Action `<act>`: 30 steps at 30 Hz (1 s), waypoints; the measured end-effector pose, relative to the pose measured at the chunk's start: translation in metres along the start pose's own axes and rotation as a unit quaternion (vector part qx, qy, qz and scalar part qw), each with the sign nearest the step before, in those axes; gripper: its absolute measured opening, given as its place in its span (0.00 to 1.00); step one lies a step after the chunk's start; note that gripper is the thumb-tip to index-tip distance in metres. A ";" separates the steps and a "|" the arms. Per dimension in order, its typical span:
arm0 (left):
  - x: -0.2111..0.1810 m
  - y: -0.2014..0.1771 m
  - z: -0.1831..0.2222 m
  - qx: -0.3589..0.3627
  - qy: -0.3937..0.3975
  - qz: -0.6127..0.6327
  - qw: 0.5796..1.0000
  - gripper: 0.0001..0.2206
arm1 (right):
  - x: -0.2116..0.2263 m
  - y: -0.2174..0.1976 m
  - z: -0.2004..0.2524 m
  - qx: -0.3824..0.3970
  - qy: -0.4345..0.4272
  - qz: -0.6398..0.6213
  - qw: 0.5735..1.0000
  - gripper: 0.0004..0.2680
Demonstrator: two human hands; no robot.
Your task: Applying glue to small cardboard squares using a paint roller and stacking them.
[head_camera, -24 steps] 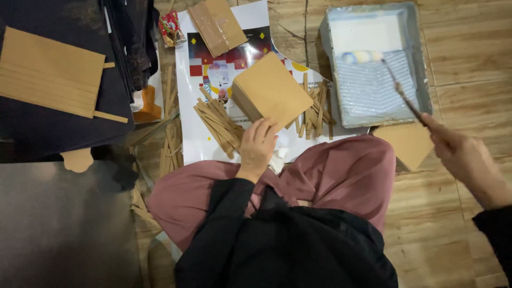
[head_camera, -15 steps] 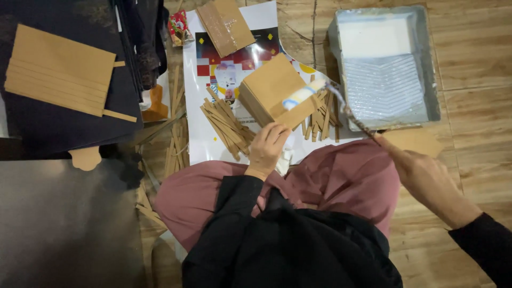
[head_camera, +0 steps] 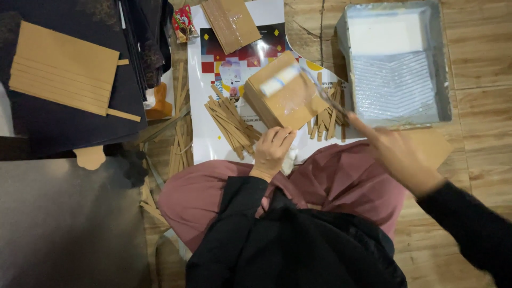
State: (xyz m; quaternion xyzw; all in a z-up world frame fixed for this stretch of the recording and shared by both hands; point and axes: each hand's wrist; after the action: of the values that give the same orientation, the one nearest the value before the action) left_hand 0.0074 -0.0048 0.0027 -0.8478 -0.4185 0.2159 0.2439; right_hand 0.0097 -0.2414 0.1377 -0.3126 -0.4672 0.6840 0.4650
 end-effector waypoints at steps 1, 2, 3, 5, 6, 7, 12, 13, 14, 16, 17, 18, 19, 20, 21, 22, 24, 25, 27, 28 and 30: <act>0.001 0.002 0.001 -0.001 -0.001 0.001 1.000 0.06 | -0.003 0.004 0.014 0.001 0.001 0.002 1.000 0.32; 0.001 0.004 0.001 -0.003 -0.005 0.002 1.000 0.05 | -0.005 0.008 0.027 0.025 0.053 0.016 0.998 0.32; 0.000 0.006 0.003 -0.004 -0.009 0.003 1.000 0.05 | -0.008 0.012 0.042 0.050 0.106 0.030 0.993 0.31; 0.000 0.006 0.005 -0.003 -0.018 0.011 1.000 0.05 | -0.033 0.049 0.069 0.009 0.072 0.109 0.991 0.32; -0.001 0.006 0.004 -0.002 -0.024 0.016 1.000 0.04 | -0.046 0.067 0.082 -0.036 0.039 0.184 0.982 0.33; -0.001 0.005 0.003 -0.002 -0.022 0.019 1.000 0.04 | -0.036 0.055 0.070 -0.036 0.042 0.183 0.982 0.33; -0.002 0.003 0.000 -0.009 -0.020 -0.008 1.000 0.05 | -0.015 0.025 -0.006 -0.046 0.011 0.014 0.999 0.32; -0.003 0.004 0.001 -0.007 -0.017 -0.012 1.000 0.05 | -0.016 0.031 -0.021 -0.049 0.009 0.011 0.999 0.32; -0.003 0.005 0.003 -0.008 -0.018 -0.017 1.000 0.04 | -0.018 0.037 -0.037 -0.068 0.016 0.040 0.997 0.31; -0.001 0.005 0.004 -0.007 -0.014 -0.023 1.000 0.03 | -0.017 0.040 -0.046 -0.088 0.026 0.066 0.994 0.29; -0.002 0.004 0.003 -0.001 -0.014 -0.015 1.000 0.03 | -0.017 0.037 -0.038 -0.090 0.019 0.052 0.994 0.30; -0.003 0.003 0.003 0.005 -0.013 -0.007 1.000 0.03 | -0.017 0.034 -0.031 -0.092 0.012 0.037 0.995 0.31; -0.003 0.001 0.001 0.004 -0.015 -0.006 1.000 0.03 | -0.016 0.029 -0.012 -0.090 0.012 0.039 0.995 0.31; -0.003 0.000 -0.001 -0.004 -0.016 -0.012 1.000 0.04 | -0.015 0.025 0.008 -0.039 0.039 0.004 0.998 0.31; -0.004 -0.002 -0.003 -0.012 -0.018 -0.017 1.000 0.04 | -0.015 0.021 0.028 0.012 0.067 -0.030 0.997 0.32; -0.005 -0.004 -0.003 -0.012 -0.022 -0.015 1.000 0.04 | -0.024 0.037 0.043 0.015 0.067 -0.027 0.997 0.32; -0.007 -0.008 -0.006 0.011 -0.008 -0.059 0.998 0.05 | -0.046 0.068 0.075 -0.057 0.038 0.188 0.980 0.32; -0.008 -0.010 -0.006 0.012 -0.007 -0.057 0.998 0.05 | -0.038 0.057 0.066 -0.055 0.041 0.187 0.980 0.32; -0.009 -0.013 -0.007 0.021 -0.009 -0.064 0.998 0.04 | -0.024 0.034 0.048 -0.032 0.057 0.131 0.989 0.33; -0.010 -0.010 -0.002 0.020 -0.007 -0.062 0.998 0.04 | -0.020 0.032 0.035 -0.034 0.060 0.131 0.989 0.33; -0.011 -0.007 0.011 0.047 -0.005 -0.069 0.996 0.08 | -0.010 0.027 0.002 -0.058 -0.006 0.100 0.993 0.36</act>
State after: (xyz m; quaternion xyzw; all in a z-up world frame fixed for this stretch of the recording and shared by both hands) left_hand -0.0088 -0.0072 0.0001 -0.8030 -0.4670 0.2224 0.2960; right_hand 0.0025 -0.2550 0.1132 -0.3798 -0.4755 0.7005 0.3727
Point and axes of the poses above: each hand's wrist, its own z-axis away from the middle knuckle, its own y-axis out of the palm, x = y × z, and after that the axes turned 1 degree about -z, right-handed
